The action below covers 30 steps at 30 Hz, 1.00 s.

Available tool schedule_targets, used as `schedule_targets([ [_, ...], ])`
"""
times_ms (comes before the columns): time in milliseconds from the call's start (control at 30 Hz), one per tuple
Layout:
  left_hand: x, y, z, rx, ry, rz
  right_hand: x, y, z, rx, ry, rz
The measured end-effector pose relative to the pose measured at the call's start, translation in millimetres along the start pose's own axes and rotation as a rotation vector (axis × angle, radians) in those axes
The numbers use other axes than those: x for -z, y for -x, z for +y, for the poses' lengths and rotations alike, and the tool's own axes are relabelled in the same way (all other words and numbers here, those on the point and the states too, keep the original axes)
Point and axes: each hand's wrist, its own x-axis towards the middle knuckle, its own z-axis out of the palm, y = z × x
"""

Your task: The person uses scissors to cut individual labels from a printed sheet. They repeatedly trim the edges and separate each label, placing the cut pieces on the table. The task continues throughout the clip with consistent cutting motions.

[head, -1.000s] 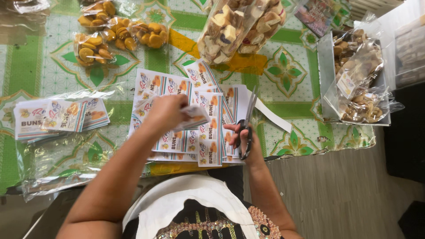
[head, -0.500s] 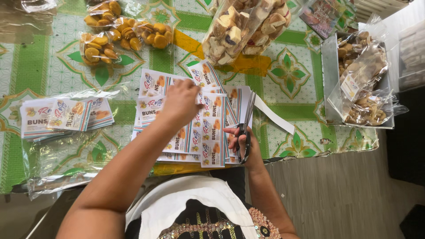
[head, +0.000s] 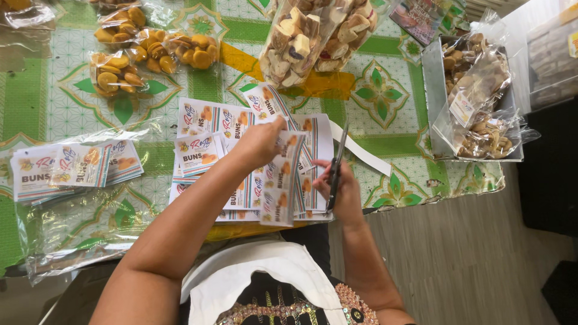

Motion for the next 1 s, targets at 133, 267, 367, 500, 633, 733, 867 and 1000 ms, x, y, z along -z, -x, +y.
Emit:
schedule_targets([
  [133,13,25,36,-0.137,0.027,-0.203,7,-19,-22,0.103,0.036,-0.011],
  [267,23,48,67,-0.241,0.062,-0.130,8,-18,-35,-0.088,-0.062,-0.093],
  [367,31,62,61,-0.124,0.332,-0.083,12,-11,-36,-0.016,-0.213,0.018],
  [500,33,89,24,0.060,0.303,-0.086,25,-1,-36,0.219,-0.380,0.291],
  [633,29,114,-12,0.320,0.868,0.039,30,6,-35,0.129,-0.406,0.430],
  [733,27,123,-29,0.352,1.102,0.063,19,7,-28,0.146,-0.497,0.429],
  [867,30,133,-30,0.380,0.919,0.006,11,4,-18,0.129,-0.547,0.371],
  [1000,53,151,-35,0.391,0.777,0.226,20,17,-8,0.012,-0.516,0.008],
])
